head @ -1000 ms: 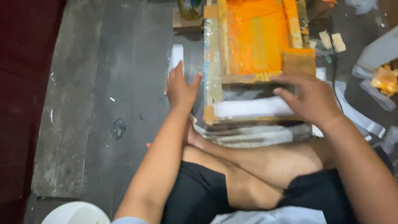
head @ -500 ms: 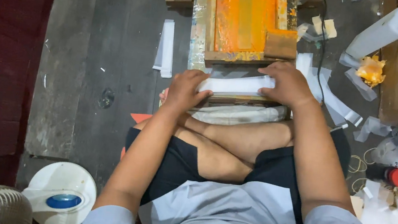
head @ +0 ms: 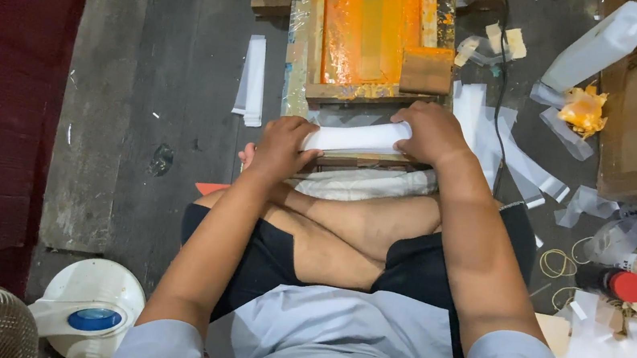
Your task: The person uses a squeegee to spread orange ink across a screen printing frame. They then pick up a white strip, place it on the frame, and press it down to transfer the ink. This process is repeated multiple times with different white strips.
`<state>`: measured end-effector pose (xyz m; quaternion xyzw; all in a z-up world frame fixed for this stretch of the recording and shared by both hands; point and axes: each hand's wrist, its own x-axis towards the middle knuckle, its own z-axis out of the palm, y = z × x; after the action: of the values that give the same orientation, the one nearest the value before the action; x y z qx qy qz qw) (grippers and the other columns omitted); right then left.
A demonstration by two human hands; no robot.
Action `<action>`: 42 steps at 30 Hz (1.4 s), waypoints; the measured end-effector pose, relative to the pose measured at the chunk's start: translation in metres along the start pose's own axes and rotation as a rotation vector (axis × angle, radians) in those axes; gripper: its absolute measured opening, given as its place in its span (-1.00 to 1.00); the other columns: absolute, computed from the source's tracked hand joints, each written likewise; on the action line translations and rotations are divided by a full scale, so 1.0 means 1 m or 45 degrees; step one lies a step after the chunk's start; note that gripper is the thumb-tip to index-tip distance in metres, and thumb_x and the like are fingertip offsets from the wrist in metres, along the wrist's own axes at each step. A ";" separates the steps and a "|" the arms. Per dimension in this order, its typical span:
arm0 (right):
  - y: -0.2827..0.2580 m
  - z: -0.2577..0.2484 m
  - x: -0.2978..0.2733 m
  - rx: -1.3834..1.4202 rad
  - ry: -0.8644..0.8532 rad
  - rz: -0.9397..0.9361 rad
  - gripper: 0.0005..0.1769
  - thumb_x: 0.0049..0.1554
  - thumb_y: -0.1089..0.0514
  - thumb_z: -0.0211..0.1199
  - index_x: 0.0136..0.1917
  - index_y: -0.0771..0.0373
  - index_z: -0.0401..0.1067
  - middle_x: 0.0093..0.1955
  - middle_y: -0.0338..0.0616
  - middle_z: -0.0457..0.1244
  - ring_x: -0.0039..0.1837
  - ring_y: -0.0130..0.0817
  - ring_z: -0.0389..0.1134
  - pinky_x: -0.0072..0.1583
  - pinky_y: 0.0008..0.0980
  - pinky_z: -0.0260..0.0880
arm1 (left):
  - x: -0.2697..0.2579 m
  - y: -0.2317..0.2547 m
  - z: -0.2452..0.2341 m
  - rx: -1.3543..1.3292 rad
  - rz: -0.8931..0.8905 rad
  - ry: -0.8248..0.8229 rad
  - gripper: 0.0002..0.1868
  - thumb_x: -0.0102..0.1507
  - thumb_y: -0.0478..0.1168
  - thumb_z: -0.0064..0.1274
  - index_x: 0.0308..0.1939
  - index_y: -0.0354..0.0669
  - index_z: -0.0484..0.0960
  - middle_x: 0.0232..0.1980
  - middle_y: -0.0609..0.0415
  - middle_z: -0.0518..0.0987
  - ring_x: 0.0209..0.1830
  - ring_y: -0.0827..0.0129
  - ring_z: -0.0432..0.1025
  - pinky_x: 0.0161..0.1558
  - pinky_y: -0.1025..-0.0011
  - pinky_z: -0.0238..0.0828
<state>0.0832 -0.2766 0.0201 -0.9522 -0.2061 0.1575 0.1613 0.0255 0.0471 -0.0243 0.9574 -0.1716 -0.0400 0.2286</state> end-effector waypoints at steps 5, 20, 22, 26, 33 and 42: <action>-0.005 -0.003 -0.003 0.035 0.013 0.020 -0.49 0.01 0.04 0.50 0.24 0.08 0.56 0.19 0.02 0.36 0.29 0.13 0.32 0.29 0.08 0.33 | -0.002 0.005 -0.005 0.000 0.034 0.032 -0.50 0.29 0.04 0.20 0.27 -0.01 0.57 0.17 -0.02 0.55 0.35 0.06 0.37 0.34 -0.03 0.16; -0.011 -0.008 -0.011 0.049 0.056 0.053 -0.51 0.01 0.01 0.50 0.21 0.10 0.56 0.21 0.03 0.37 0.32 0.15 0.32 0.32 0.11 0.31 | -0.006 0.011 -0.013 -0.182 0.168 0.243 -0.52 0.30 0.04 0.25 0.23 0.01 0.57 0.06 0.03 0.58 0.23 0.11 0.43 0.28 0.06 0.17; -0.012 -0.010 -0.014 0.068 0.055 0.060 -0.50 0.02 0.01 0.50 0.22 0.11 0.56 0.22 0.03 0.37 0.33 0.14 0.32 0.32 0.11 0.31 | -0.008 0.014 -0.016 -0.197 0.176 0.257 -0.52 0.29 0.05 0.25 0.23 0.02 0.57 0.05 0.04 0.58 0.22 0.13 0.44 0.27 0.09 0.18; -0.014 -0.019 -0.022 0.177 0.139 0.011 -0.52 -0.01 0.05 0.49 0.19 0.15 0.56 0.20 0.05 0.37 0.31 0.16 0.32 0.30 0.10 0.32 | -0.007 0.016 -0.020 -0.236 0.167 0.277 -0.52 0.28 0.00 0.29 0.23 0.00 0.58 0.05 0.03 0.59 0.17 0.12 0.47 0.24 0.11 0.19; -0.025 -0.041 -0.034 0.439 0.259 -0.027 -0.47 0.01 0.13 0.47 0.25 0.20 0.49 0.25 0.15 0.33 0.37 0.26 0.25 0.35 0.20 0.27 | 0.000 0.009 -0.010 -0.351 0.125 0.368 -0.48 0.19 -0.10 0.36 0.23 0.12 0.58 0.05 0.17 0.58 0.11 0.21 0.50 0.15 0.20 0.26; -0.025 -0.034 -0.036 0.854 0.418 0.053 -0.47 -0.07 0.38 0.50 0.20 0.23 0.56 -0.15 -0.11 0.22 -0.03 -0.31 0.28 0.05 -0.31 0.40 | 0.001 0.020 -0.024 -1.292 -0.406 0.245 -0.61 0.15 -0.33 0.37 0.05 0.01 0.71 -0.16 0.16 0.63 -0.16 0.53 0.43 -0.03 0.52 0.45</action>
<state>0.0563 -0.2793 0.0677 -0.8631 -0.0949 0.0647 0.4918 0.0234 0.0402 0.0062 0.7403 0.0383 -0.0642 0.6681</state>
